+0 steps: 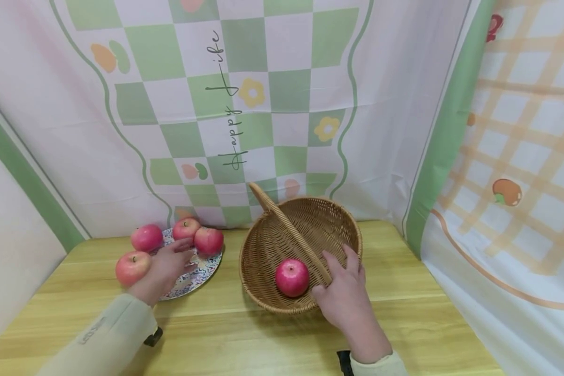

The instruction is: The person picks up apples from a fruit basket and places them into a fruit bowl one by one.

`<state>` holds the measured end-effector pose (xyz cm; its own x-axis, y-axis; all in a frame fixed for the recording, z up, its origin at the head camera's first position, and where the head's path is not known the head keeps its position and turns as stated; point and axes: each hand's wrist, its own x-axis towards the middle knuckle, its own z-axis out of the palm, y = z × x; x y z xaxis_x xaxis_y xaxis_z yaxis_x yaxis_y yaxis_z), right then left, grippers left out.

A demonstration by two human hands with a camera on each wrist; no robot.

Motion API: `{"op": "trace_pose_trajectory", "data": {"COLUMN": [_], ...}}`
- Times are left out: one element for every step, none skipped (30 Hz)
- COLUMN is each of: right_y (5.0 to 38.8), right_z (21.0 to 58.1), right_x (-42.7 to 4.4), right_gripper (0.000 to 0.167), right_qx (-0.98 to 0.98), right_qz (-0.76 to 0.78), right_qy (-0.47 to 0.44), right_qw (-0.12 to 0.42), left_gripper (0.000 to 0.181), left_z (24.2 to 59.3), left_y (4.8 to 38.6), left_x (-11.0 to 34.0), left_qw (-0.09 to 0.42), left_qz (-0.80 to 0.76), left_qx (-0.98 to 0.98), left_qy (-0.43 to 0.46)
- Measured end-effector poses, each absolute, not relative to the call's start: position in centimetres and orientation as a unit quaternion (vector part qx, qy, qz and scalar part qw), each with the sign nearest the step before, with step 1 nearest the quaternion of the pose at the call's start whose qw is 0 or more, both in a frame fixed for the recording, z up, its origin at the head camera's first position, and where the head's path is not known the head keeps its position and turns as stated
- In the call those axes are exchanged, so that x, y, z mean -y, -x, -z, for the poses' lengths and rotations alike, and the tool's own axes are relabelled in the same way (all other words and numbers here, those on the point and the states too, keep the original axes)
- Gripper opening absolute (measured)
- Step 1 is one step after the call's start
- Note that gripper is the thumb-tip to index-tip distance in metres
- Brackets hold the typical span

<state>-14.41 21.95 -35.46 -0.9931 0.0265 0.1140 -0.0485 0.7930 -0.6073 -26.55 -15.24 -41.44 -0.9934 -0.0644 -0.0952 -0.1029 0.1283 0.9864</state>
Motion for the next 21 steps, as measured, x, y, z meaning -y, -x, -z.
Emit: {"op": "trace_pose_trajectory", "data": {"right_y": [14.4,14.4,14.4,14.4,14.4,14.4,14.5,14.5,14.5,14.5,14.5,14.5,14.5,14.4,14.4,14.4,14.4,14.4,14.4,14.4,14.4], "right_z": [35.5,35.5,35.5,35.5,35.5,35.5,35.5,35.5,35.6,35.6,35.6,35.6,35.6,35.6,35.6,35.5,35.5,35.5,35.5,35.5,35.5], "right_x": [-22.0,-22.0,-22.0,-22.0,-22.0,-22.0,-22.0,-22.0,-22.0,-22.0,-22.0,-22.0,-22.0,-22.0,-22.0,-22.0,-22.0,-22.0,-22.0,-21.9,-21.9], "right_gripper": [0.083,0.083,0.083,0.083,0.083,0.083,0.083,0.083,0.082,0.082,0.082,0.081,0.081,0.081,0.081,0.081,0.081,0.081,0.081,0.081,0.081], "right_qx": [0.945,0.945,0.945,0.946,0.946,0.946,0.946,0.946,0.946,0.946,0.946,0.946,0.946,0.946,0.945,0.945,0.945,0.945,0.945,0.945,0.945], "right_qz": [-0.322,-0.322,-0.321,-0.320,-0.320,-0.319,-0.318,-0.317,-0.317,-0.317,-0.316,-0.316,-0.316,-0.316,-0.316,-0.316,-0.316,-0.316,-0.316,-0.317,-0.317], "right_qy": [-0.005,-0.005,-0.006,-0.006,-0.006,-0.007,-0.007,-0.009,-0.010,-0.011,-0.013,-0.015,-0.016,-0.017,-0.017,-0.017,-0.017,-0.017,-0.016,-0.016,-0.016], "right_qw": [0.057,0.056,0.056,0.056,0.057,0.058,0.060,0.062,0.065,0.068,0.070,0.072,0.074,0.076,0.076,0.077,0.077,0.077,0.076,0.075,0.073], "left_gripper": [0.050,0.049,0.049,0.049,0.050,0.051,0.052,0.054,0.057,0.059,0.062,0.064,0.065,0.066,0.066,0.065,0.064,0.063,0.062,0.062,0.062], "left_z": [41.4,41.4,41.3,41.2,41.1,41.0,41.0,40.9,40.8,40.8,40.7,40.7,40.7,40.7,40.8,40.9,41.0,41.1,41.3,41.4,41.6], "left_y": [26.6,26.6,26.6,26.6,26.6,26.6,26.6,26.6,26.6,26.6,26.6,26.6,26.7,26.8,26.9,26.9,27.1,27.2,27.4,27.5,27.6], "left_x": [15.1,15.0,14.9,14.8,14.6,14.5,14.4,14.3,14.2,14.2,14.1,14.1,14.1,14.1,14.1,14.1,14.2,14.2,14.2,14.2,14.2], "left_qw": [0.016,0.016,0.018,0.019,0.019,0.017,0.013,0.008,0.004,-0.001,-0.005,-0.008,-0.015,-0.023,-0.035,-0.048,-0.064,-0.080,-0.096,-0.106,-0.111], "left_qz": [-0.658,-0.661,-0.665,-0.667,-0.670,-0.671,-0.670,-0.666,-0.661,-0.654,-0.646,-0.632,-0.611,-0.582,-0.547,-0.508,-0.465,-0.422,-0.386,-0.357,-0.340], "left_qx": [-0.750,-0.748,-0.745,-0.743,-0.740,-0.739,-0.740,-0.744,-0.748,-0.755,-0.762,-0.774,-0.791,-0.812,-0.837,-0.860,-0.882,-0.901,-0.915,-0.924,-0.929], "left_qy": [0.058,0.058,0.059,0.057,0.058,0.056,0.054,0.053,0.054,0.052,0.051,0.045,0.036,0.021,0.003,-0.017,-0.037,-0.055,-0.071,-0.085,-0.096]}}
